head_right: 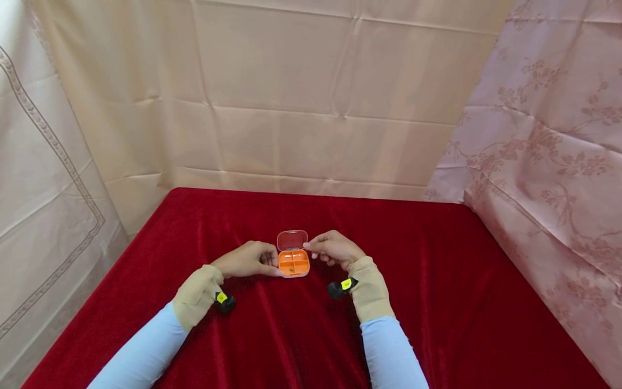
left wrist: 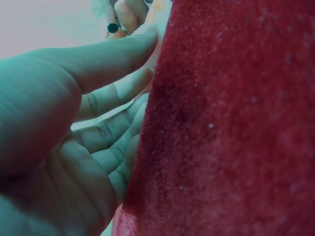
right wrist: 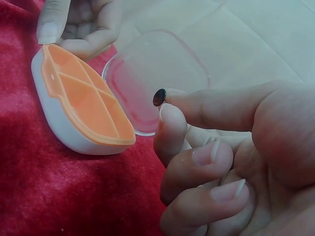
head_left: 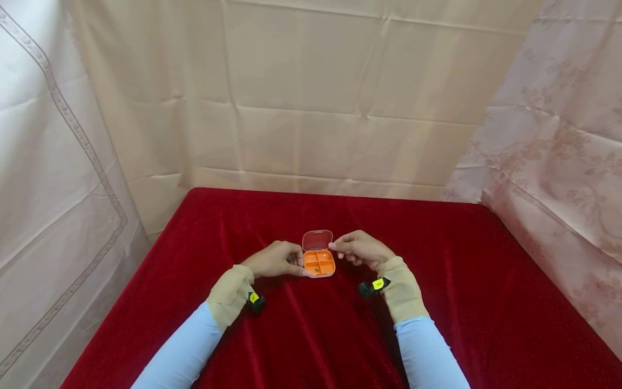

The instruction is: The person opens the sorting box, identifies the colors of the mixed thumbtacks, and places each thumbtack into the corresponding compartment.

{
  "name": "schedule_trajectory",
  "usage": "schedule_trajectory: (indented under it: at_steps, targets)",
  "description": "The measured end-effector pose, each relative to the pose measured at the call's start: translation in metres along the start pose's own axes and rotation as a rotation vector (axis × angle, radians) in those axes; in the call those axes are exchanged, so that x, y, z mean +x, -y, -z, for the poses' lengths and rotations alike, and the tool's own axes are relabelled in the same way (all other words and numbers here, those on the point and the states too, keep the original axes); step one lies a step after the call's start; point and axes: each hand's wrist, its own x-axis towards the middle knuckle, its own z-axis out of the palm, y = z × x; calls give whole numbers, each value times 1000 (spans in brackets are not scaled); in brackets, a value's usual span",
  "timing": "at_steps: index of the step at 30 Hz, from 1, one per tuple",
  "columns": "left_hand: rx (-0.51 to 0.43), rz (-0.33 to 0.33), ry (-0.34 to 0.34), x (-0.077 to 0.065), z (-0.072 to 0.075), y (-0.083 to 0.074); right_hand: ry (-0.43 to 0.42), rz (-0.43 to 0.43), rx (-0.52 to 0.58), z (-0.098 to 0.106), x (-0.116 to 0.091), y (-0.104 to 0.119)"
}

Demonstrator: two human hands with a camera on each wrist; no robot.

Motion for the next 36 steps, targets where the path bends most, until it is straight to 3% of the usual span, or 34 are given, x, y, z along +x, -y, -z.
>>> schedule_trajectory:
  at_steps: [36]
  targets:
    - [-7, 1, 14, -1, 3, -1, 12, 0, -53, -13, 4, -1]
